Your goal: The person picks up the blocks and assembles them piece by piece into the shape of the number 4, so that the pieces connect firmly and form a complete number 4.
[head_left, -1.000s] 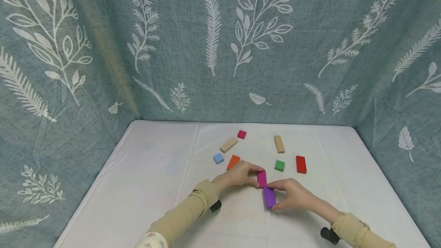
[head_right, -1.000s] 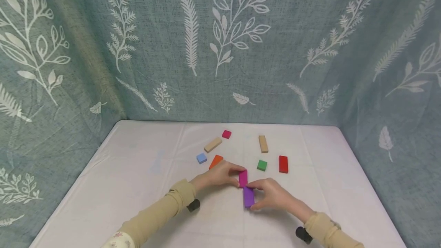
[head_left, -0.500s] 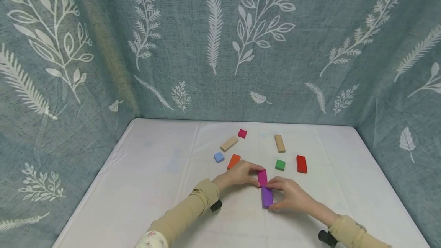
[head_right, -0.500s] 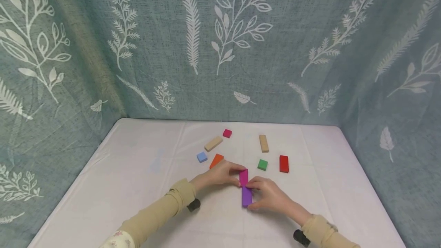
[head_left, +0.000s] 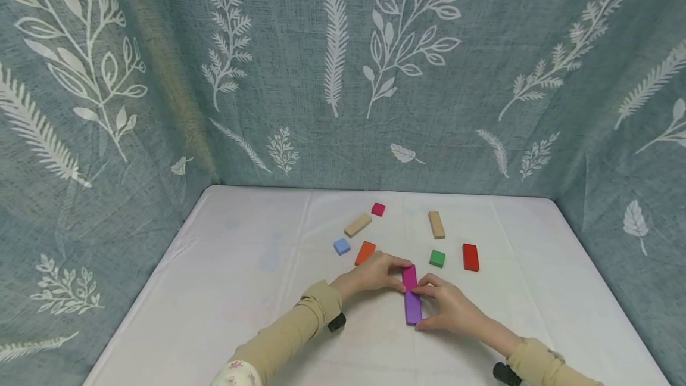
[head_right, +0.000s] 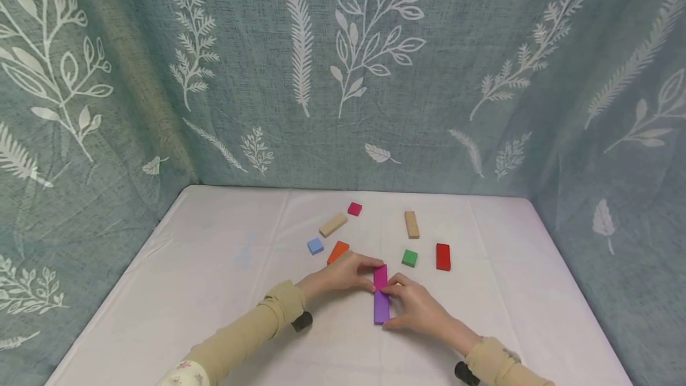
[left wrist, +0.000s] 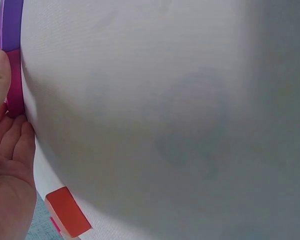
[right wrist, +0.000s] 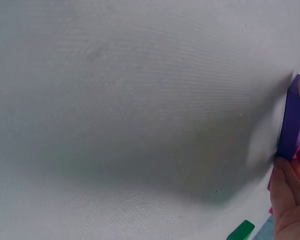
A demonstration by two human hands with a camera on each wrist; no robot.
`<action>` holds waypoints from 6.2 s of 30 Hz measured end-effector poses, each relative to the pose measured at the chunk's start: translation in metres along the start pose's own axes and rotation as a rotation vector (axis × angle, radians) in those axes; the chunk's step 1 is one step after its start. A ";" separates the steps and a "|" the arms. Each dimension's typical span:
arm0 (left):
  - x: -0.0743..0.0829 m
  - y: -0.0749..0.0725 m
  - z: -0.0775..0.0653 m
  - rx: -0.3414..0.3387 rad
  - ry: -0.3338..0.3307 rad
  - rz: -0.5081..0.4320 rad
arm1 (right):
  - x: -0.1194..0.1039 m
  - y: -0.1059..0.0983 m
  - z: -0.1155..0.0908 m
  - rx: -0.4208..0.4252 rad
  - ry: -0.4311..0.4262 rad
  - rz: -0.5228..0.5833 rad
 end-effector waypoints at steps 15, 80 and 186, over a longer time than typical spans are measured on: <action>0.007 -0.005 -0.005 0.034 0.040 0.002 | 0.004 -0.006 0.001 0.039 -0.036 0.030; 0.033 0.013 -0.017 -0.032 0.206 0.109 | 0.060 -0.075 0.020 0.312 0.168 0.147; 0.037 0.007 -0.021 0.051 0.183 0.201 | 0.049 -0.065 0.056 0.305 0.072 0.184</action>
Point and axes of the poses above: each hand's wrist, its own z-axis towards the middle knuckle, its own y-axis out of the palm, x = y × z, the point moved 6 cm from there along z, towards the middle knuckle, and after that the axes turned 7 degrees about x, right-handed, at the moved point
